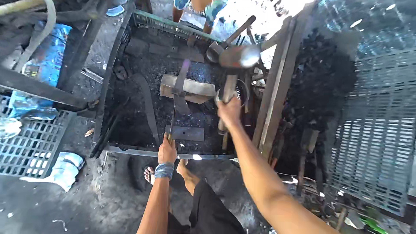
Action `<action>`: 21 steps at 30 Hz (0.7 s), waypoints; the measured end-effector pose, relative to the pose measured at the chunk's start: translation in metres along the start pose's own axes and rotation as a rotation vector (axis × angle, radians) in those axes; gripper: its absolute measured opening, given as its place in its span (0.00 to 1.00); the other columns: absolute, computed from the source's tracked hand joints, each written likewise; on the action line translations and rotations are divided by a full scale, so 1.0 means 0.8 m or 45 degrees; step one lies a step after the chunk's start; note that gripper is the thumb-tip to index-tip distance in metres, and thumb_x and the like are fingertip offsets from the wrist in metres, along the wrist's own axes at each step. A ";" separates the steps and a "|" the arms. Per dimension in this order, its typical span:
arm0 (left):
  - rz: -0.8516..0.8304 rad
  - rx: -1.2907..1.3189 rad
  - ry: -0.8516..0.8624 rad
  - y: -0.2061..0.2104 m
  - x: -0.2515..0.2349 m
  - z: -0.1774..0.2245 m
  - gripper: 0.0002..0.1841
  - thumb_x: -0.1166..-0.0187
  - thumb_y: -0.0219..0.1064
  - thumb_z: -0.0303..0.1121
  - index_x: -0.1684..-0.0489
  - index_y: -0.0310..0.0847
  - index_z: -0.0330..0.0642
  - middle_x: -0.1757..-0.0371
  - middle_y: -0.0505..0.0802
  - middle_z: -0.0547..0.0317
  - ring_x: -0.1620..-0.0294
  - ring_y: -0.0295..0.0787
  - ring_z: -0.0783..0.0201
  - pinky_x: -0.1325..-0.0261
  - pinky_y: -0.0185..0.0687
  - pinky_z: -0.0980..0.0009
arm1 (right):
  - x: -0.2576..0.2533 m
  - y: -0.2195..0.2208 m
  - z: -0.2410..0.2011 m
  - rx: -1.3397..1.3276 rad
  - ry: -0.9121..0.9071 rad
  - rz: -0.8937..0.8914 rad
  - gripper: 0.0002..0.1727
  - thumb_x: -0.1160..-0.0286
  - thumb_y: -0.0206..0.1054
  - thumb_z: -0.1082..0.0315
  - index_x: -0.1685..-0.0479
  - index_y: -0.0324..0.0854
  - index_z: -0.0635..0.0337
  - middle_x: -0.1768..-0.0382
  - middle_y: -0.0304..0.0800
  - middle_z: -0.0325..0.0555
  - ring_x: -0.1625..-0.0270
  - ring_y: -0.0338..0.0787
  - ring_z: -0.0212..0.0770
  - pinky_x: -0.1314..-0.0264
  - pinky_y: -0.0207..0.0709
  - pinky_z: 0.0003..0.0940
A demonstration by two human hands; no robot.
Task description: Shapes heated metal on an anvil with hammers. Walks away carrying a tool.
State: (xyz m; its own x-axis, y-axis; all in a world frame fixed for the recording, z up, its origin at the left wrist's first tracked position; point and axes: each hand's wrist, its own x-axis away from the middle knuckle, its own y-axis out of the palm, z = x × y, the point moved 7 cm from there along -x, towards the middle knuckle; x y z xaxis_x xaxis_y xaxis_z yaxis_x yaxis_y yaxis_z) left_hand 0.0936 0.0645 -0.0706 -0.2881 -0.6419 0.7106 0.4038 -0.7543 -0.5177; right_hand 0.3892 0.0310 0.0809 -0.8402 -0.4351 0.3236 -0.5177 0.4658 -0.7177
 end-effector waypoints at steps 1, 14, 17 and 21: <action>0.027 -0.020 0.034 -0.001 0.003 -0.002 0.33 0.08 0.56 0.46 0.04 0.53 0.50 0.34 0.91 0.36 0.37 0.91 0.37 0.33 0.83 0.37 | -0.023 0.042 0.030 0.006 0.075 -0.082 0.28 0.25 0.69 0.66 0.26 0.69 0.65 0.57 0.88 0.64 0.67 0.91 0.58 0.63 0.87 0.59; -0.029 -0.289 -0.231 0.007 0.074 -0.013 0.31 0.11 0.56 0.36 0.09 0.51 0.42 0.35 0.90 0.37 0.38 0.94 0.41 0.38 0.90 0.44 | 0.093 -0.317 -0.250 -0.270 -0.737 0.177 0.31 0.32 0.74 0.66 0.29 0.67 0.60 0.61 0.85 0.40 0.76 0.89 0.37 0.73 0.92 0.39; -0.037 -0.318 -0.258 0.007 0.084 -0.021 0.32 0.10 0.55 0.37 0.08 0.50 0.42 0.36 0.91 0.38 0.39 0.94 0.42 0.38 0.89 0.44 | 0.082 -0.317 -0.271 -0.282 -0.875 0.384 0.31 0.29 0.73 0.62 0.30 0.65 0.65 0.58 0.84 0.43 0.75 0.89 0.37 0.73 0.92 0.38; 0.022 -0.411 -0.274 0.023 0.092 -0.048 0.28 0.07 0.51 0.42 0.09 0.57 0.44 0.44 0.95 0.39 0.44 0.96 0.42 0.43 0.91 0.44 | 0.035 -0.148 -0.189 -0.125 -0.713 0.441 0.35 0.26 0.71 0.65 0.23 0.64 0.75 0.51 0.88 0.58 0.60 0.93 0.46 0.55 0.92 0.46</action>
State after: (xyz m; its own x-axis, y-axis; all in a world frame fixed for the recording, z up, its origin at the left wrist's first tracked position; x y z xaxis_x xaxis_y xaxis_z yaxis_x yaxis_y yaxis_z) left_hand 0.0462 -0.0022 -0.0463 -0.0812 -0.6370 0.7666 0.1033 -0.7704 -0.6292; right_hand 0.4025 0.0800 0.2682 -0.7635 -0.5700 -0.3035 -0.2675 0.7069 -0.6548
